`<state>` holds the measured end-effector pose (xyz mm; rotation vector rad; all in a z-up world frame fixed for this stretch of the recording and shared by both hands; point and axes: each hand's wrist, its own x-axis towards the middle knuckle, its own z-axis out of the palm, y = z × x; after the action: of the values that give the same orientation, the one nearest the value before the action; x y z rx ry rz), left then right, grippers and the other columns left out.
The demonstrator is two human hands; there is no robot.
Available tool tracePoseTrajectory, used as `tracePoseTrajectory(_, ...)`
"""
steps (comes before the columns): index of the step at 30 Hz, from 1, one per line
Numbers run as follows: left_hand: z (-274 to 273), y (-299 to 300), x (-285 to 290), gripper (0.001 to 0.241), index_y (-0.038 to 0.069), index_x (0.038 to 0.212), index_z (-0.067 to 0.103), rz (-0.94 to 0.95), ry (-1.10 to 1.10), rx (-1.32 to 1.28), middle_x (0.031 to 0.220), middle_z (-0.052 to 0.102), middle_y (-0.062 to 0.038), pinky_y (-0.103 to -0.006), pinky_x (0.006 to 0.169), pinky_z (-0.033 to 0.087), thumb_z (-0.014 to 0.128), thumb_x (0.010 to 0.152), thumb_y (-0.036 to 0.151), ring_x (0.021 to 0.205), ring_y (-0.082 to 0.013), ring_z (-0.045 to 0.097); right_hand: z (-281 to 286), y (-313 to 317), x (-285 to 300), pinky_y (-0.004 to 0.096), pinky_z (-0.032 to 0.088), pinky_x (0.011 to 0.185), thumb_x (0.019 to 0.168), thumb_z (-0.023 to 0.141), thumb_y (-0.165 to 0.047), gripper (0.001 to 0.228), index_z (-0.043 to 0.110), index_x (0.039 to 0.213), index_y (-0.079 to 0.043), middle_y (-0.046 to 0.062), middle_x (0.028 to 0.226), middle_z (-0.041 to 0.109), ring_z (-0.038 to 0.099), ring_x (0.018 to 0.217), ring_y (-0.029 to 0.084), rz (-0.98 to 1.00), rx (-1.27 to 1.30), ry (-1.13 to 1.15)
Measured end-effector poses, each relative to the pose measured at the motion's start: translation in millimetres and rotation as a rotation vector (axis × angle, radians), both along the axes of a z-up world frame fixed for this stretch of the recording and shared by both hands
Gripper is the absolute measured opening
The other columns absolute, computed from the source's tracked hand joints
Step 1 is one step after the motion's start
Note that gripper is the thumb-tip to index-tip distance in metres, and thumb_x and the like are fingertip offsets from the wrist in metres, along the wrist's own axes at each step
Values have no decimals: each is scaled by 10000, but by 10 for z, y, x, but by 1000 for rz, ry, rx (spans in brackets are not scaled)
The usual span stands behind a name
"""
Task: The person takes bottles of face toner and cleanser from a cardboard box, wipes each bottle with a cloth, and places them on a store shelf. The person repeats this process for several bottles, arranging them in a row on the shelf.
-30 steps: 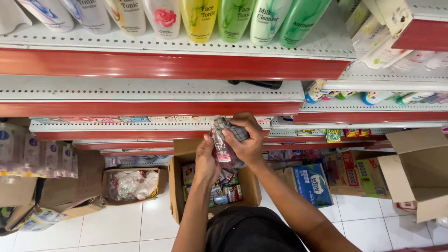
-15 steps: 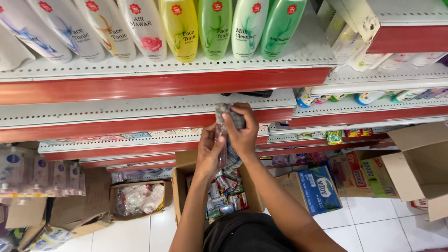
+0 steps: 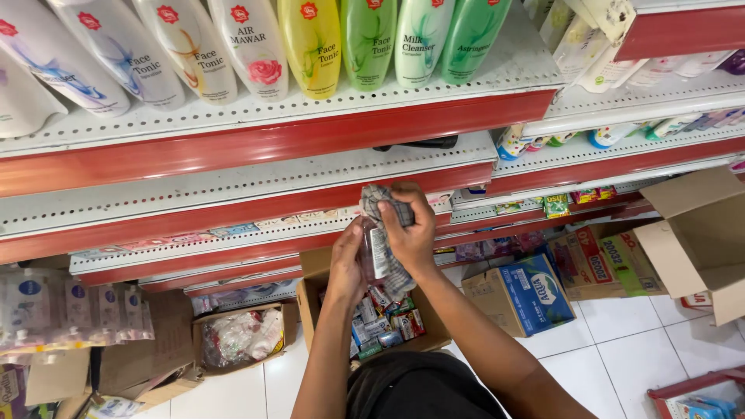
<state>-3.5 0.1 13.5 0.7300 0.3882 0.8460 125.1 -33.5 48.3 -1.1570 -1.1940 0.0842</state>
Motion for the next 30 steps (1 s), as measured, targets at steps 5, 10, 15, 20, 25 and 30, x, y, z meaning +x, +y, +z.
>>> tracePoseTrajectory(5,462,-10,-140,518,25,1347,583,30,37,-168,1067,710,-125,-345,729,616,357,1060,392,866,-196,698,177,-424,-246,337,524,638,881,791,-137,175,674,1001,-84,74,1030,668,645,803,164,103,-197,-182)
tracePoseTrajectory(10,20,-35,-34,494,11,1304,563,21,72,-182,1048,683,-144,-365,743,610,313,1114,392,883,-222,688,157,-231,-77,326,624,729,909,801,-155,200,672,1042,-82,85,1118,670,707,959,187,91,-86,-318)
tracePoseTrajectory(15,404,-141,75,487,47,1298,566,46,37,-294,1069,690,-126,-362,818,613,276,1093,380,950,-208,697,56,-366,-143,336,646,728,902,821,-128,215,689,1062,-69,100,1130,686,726,965,201,4,-110,-246)
tracePoseTrajectory(20,-374,-104,181,539,27,1260,597,96,-185,-418,1014,700,-129,-401,820,570,251,1130,420,903,-255,683,-104,-865,-107,424,546,899,717,874,-66,281,757,967,-120,76,1080,683,660,1051,252,178,-180,-312)
tracePoseTrajectory(25,-555,-226,303,502,69,1132,598,162,-243,-645,961,699,-122,-424,791,580,214,1109,391,846,-273,670,-607,-935,-133,393,565,951,741,862,19,348,772,1029,-155,95,1203,636,656,1145,262,117,-134,-238)
tracePoseTrajectory(30,-843,-309,287,470,65,1052,554,260,-294,-760,910,670,-121,-435,770,588,190,1099,359,814,-266,655,-933,-1052,-261,366,593,919,754,847,61,401,786,1046,-206,100,1256,576,637,1165,266,-28,-164,-129)
